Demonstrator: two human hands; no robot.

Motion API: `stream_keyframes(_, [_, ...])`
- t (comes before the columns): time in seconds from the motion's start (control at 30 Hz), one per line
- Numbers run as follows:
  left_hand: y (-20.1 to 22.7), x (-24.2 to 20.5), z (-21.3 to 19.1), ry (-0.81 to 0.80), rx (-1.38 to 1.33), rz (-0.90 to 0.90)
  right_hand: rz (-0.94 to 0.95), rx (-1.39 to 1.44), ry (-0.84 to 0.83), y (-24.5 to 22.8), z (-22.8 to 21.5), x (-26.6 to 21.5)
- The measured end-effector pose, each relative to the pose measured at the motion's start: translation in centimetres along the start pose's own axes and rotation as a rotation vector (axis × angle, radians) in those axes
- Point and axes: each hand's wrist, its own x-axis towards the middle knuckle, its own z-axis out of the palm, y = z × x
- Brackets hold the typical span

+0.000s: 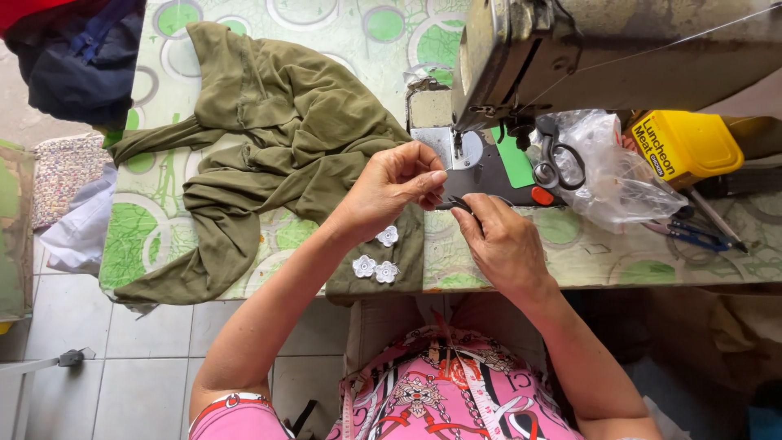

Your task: The person arranges white fabric flowers on a cardboard base and then uses a sewing machine to attach them to a piece of green fabric. They handle scissors, thread, and the fabric during the process.

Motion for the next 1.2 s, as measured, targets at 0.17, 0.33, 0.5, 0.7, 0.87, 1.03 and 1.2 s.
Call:
stream_keyframes(0.17, [0.3, 0.1, -0.2, -0.012, -0.031, -0.001, -0.002, -0.039, -0.014, 0.6, -0.8, -0.3])
stream_keyframes(0.33, [1.3, 1.6, -0.5, 0.057, -0.208, -0.067, -0.046, -0.281, 0.009, 3.7, -3.2, -2.9])
stream_keyframes(0.5, [0.5, 3.6, -0.3, 0.083, -0.334, -0.025, -0.055, -0.258, 0.062, 3.5, -6.4, -2.7])
stream_keyframes(0.7, [4.7, 3.0, 0.6, 0.128, -0.439, 0.222, 0.018, -0.069, 0.13, 2.3, -9.8, -1.4])
stream_keyframes(0.87, [9.8, -0.9, -0.3, 0.051, -0.486, 0.455, 0.06, 0.04, 0.223, 0.4, -12.5, 0.4])
stream_keyframes(1.03, [11.1, -3.8, 0.2, -0.013, 0.25, 0.403, -0.051, 0.076, 0.184, -1.8, -13.9, 2.7])
stream_keyframes(1.2, [9.1, -4.1, 1.2, 0.134, 1.053, 0.541, 0.009, 0.306, 0.048, -4.5, -13.4, 5.3])
